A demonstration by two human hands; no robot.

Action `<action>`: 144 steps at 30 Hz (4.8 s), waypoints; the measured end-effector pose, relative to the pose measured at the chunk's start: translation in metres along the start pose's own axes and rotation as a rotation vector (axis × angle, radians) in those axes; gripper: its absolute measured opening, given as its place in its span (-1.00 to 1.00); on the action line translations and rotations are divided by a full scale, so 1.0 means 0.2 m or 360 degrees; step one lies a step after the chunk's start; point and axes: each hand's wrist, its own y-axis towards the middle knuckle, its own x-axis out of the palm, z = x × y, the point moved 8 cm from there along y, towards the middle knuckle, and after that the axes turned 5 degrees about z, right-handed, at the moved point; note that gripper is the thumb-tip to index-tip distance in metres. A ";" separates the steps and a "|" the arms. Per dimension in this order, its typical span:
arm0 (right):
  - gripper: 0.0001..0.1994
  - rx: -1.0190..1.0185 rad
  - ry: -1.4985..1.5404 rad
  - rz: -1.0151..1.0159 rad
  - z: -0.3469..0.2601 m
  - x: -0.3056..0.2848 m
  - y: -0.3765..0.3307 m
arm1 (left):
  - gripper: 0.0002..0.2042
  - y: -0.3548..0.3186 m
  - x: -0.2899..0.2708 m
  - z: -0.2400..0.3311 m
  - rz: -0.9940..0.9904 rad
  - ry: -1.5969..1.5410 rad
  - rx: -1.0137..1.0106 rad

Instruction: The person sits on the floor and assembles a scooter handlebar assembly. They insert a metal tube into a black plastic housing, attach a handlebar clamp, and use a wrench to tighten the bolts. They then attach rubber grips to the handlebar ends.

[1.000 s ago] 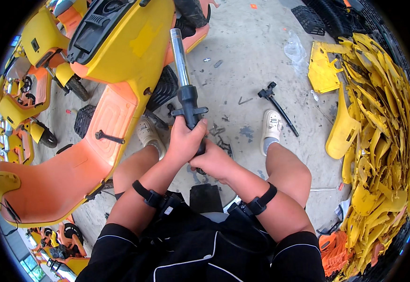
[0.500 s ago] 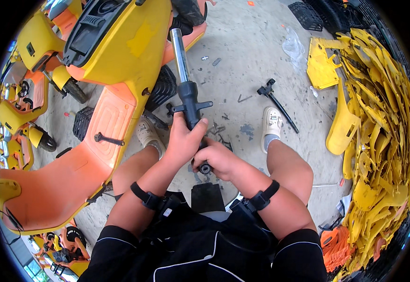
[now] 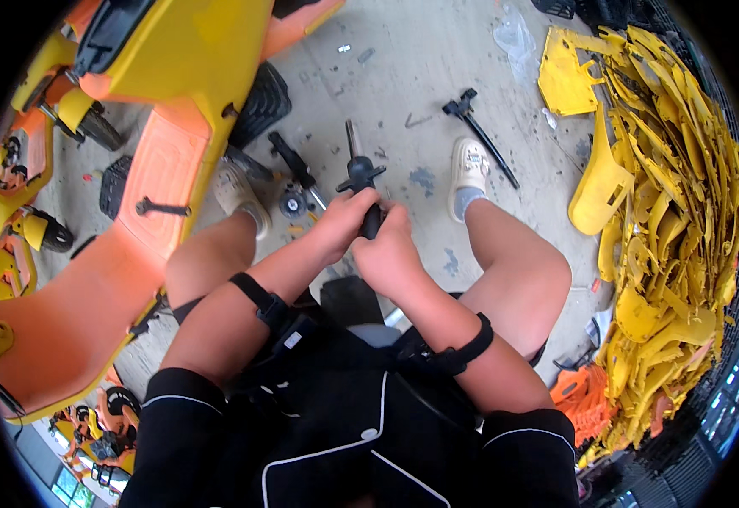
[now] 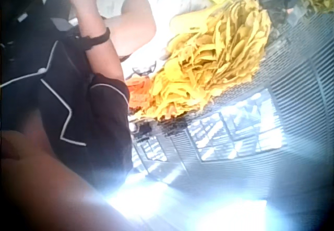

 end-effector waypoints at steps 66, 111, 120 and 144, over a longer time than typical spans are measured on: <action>-0.77 0.0661 -0.0485 0.0434 0.57 0.30 0.07 | -0.73 0.26 0.03 -0.72 0.0109 -0.0940 -0.0745; -0.79 0.0569 -0.0546 0.0393 0.72 0.39 0.23 | -0.75 0.37 -0.02 -0.87 0.0192 -0.0852 -0.1130; -0.79 0.0664 -0.0515 0.0340 0.77 0.40 0.26 | -0.75 0.39 -0.04 -0.90 0.0224 -0.0834 -0.1183; -0.75 0.0610 -0.0376 0.0435 0.85 0.40 0.26 | -0.75 0.42 -0.02 -0.94 0.0244 -0.0701 -0.1203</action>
